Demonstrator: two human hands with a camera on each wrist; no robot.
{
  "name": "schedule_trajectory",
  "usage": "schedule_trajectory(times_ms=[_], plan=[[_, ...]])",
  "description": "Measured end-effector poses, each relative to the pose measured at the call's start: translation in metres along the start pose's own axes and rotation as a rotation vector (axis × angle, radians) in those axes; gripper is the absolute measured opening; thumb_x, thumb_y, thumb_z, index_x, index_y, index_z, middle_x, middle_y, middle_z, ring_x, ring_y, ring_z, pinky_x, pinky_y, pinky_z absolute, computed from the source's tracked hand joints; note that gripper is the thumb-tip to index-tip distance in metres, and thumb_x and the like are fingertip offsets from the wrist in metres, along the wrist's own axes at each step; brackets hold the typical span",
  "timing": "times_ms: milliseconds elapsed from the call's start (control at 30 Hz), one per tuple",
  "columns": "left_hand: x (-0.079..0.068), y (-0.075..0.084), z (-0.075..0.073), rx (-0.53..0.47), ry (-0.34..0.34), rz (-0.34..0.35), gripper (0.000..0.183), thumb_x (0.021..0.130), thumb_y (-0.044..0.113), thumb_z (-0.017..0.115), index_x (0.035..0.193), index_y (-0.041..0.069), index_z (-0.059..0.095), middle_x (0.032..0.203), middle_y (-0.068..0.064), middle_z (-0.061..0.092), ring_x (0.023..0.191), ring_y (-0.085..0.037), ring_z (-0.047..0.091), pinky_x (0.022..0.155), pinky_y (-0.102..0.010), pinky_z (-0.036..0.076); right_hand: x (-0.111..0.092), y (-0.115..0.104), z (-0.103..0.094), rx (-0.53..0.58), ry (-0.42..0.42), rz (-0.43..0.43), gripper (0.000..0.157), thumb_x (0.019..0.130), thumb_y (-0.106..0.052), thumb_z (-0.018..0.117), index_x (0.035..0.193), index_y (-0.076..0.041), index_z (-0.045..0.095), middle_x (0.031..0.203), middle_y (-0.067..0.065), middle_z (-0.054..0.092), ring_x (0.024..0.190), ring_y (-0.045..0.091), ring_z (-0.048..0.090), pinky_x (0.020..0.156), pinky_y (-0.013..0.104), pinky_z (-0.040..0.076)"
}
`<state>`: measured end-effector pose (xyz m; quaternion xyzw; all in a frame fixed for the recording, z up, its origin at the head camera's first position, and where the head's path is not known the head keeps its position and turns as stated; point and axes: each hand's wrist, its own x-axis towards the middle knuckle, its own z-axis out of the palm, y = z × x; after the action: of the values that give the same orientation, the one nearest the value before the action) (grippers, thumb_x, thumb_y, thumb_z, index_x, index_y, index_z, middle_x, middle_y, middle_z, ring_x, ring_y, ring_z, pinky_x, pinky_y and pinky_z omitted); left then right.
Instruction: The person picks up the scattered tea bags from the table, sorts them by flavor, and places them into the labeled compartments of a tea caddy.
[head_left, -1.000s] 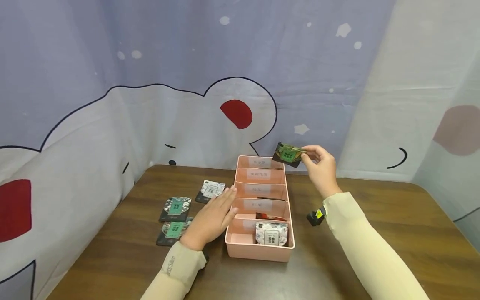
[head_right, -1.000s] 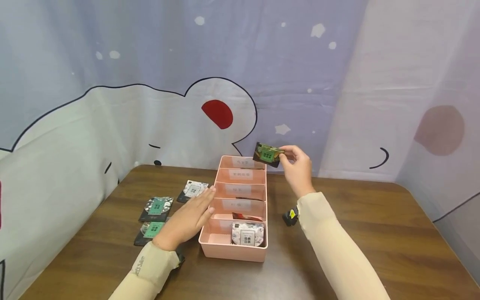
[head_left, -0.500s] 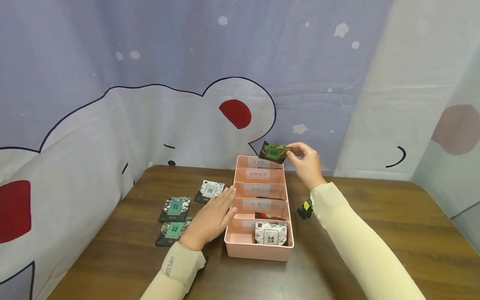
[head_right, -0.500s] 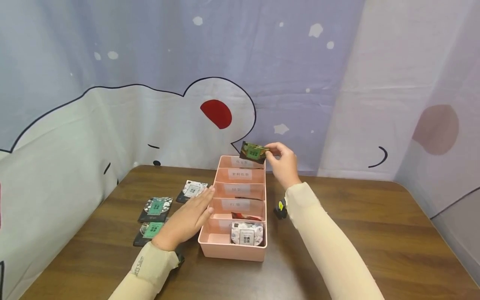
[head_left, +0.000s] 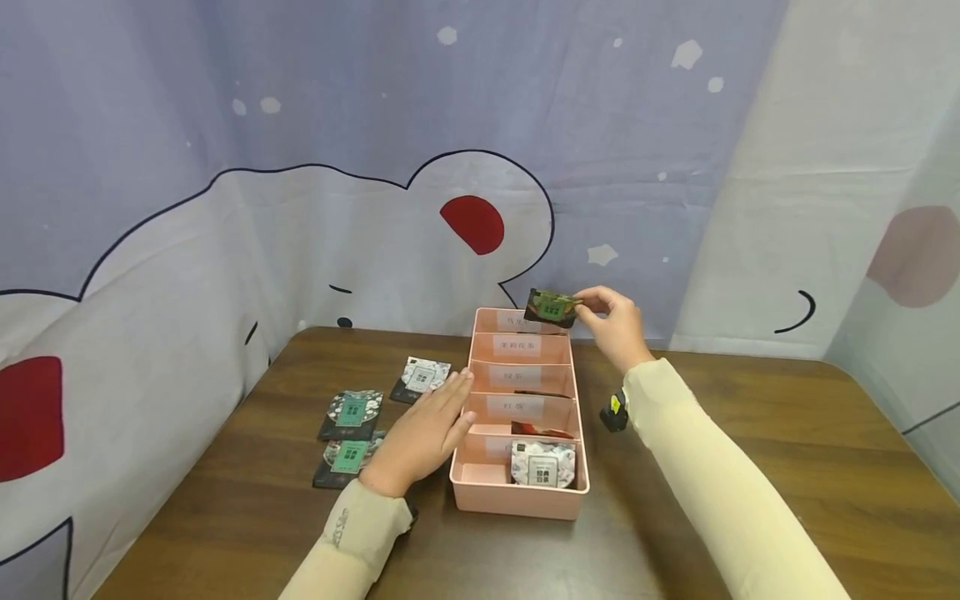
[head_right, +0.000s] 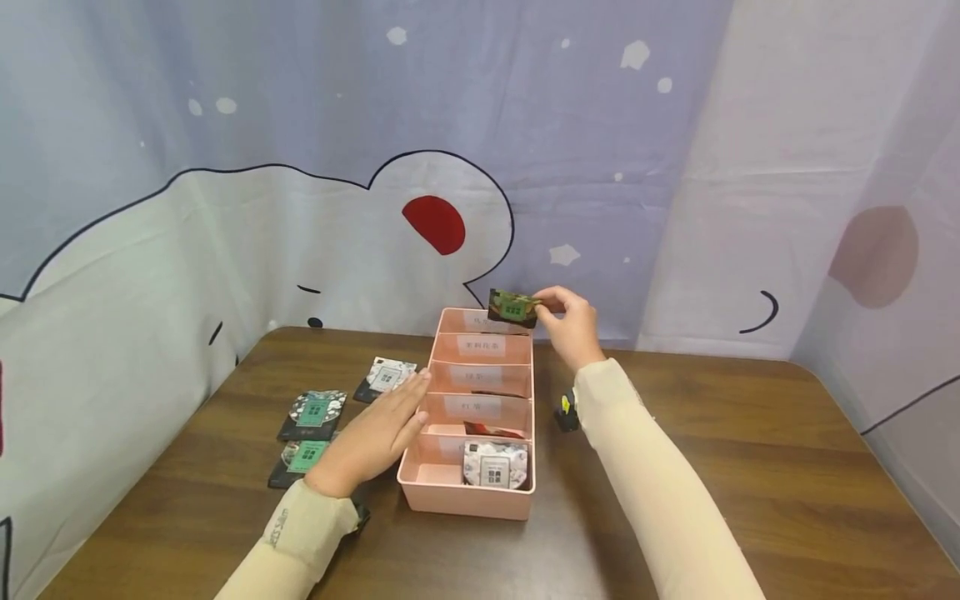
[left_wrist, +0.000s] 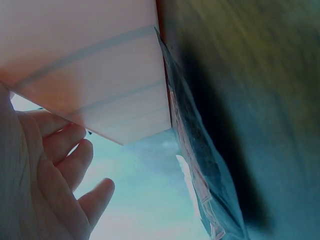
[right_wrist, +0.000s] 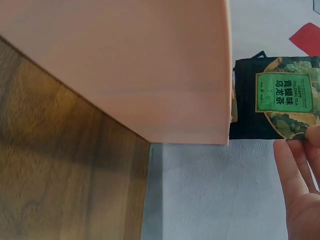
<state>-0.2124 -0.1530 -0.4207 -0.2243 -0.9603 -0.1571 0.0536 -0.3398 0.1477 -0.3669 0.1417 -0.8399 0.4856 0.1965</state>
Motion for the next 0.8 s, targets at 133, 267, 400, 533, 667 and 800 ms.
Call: schedule_trajectory(times_ms=[133,267,400,533,667,800], plan=[[0.0001,-0.0001,-0.001,0.002,0.007,0.009,0.062,0.11,0.041,0.037,0.161,0.008,0.026,0.167,-0.004,0.023,0.153,-0.025,0.023,0.123,-0.05,0.024,0.0017,0.0,-0.0001,-0.018,-0.014,-0.011,0.016,0.097,-0.008,0.069,0.112,-0.005,0.073,0.104,0.016,0.074,0.098,0.031,0.068,0.092,0.053,0.052],[0.0005,0.0,-0.0009,0.002,-0.002,0.009,0.062,0.11,0.043,0.034,0.161,0.009,0.025,0.167,-0.003,0.022,0.154,-0.024,0.022,0.123,-0.049,0.023,0.0028,0.0003,0.0012,-0.029,-0.017,-0.018,0.016,0.097,-0.008,0.069,0.112,-0.005,0.073,0.103,0.016,0.074,0.098,0.031,0.068,0.092,0.053,0.052],[0.0008,0.0002,-0.0009,0.0,-0.006,0.003,0.062,0.11,0.044,0.033,0.162,0.01,0.024,0.167,-0.002,0.021,0.154,-0.022,0.02,0.123,-0.049,0.023,0.0037,0.0017,0.0038,-0.04,-0.021,-0.02,0.016,0.097,-0.008,0.068,0.112,-0.005,0.073,0.103,0.016,0.074,0.099,0.032,0.068,0.089,0.05,0.052],[0.0009,0.0006,-0.0012,-0.004,-0.004,0.005,0.062,0.11,0.043,0.035,0.162,0.009,0.025,0.167,-0.003,0.022,0.154,-0.023,0.021,0.123,-0.05,0.024,0.0033,0.0032,0.0066,-0.056,-0.035,-0.003,0.016,0.097,-0.008,0.067,0.112,-0.005,0.072,0.104,0.015,0.074,0.101,0.032,0.068,0.088,0.05,0.052],[0.0003,-0.0002,-0.0006,-0.004,-0.012,-0.003,0.062,0.11,0.043,0.034,0.162,0.01,0.024,0.167,-0.002,0.021,0.154,-0.022,0.019,0.123,-0.049,0.023,0.0011,0.0043,0.0082,-0.067,-0.061,0.008,0.017,0.098,-0.008,0.066,0.115,-0.005,0.071,0.105,0.016,0.073,0.102,0.032,0.067,0.089,0.051,0.052],[0.0002,-0.0007,-0.0004,-0.002,-0.012,-0.001,0.063,0.11,0.045,0.032,0.162,0.011,0.023,0.167,-0.001,0.021,0.154,-0.021,0.019,0.123,-0.049,0.023,-0.002,0.0056,0.0071,-0.073,-0.091,-0.001,0.018,0.099,-0.008,0.065,0.116,-0.004,0.071,0.105,0.017,0.072,0.103,0.034,0.066,0.09,0.053,0.052]])
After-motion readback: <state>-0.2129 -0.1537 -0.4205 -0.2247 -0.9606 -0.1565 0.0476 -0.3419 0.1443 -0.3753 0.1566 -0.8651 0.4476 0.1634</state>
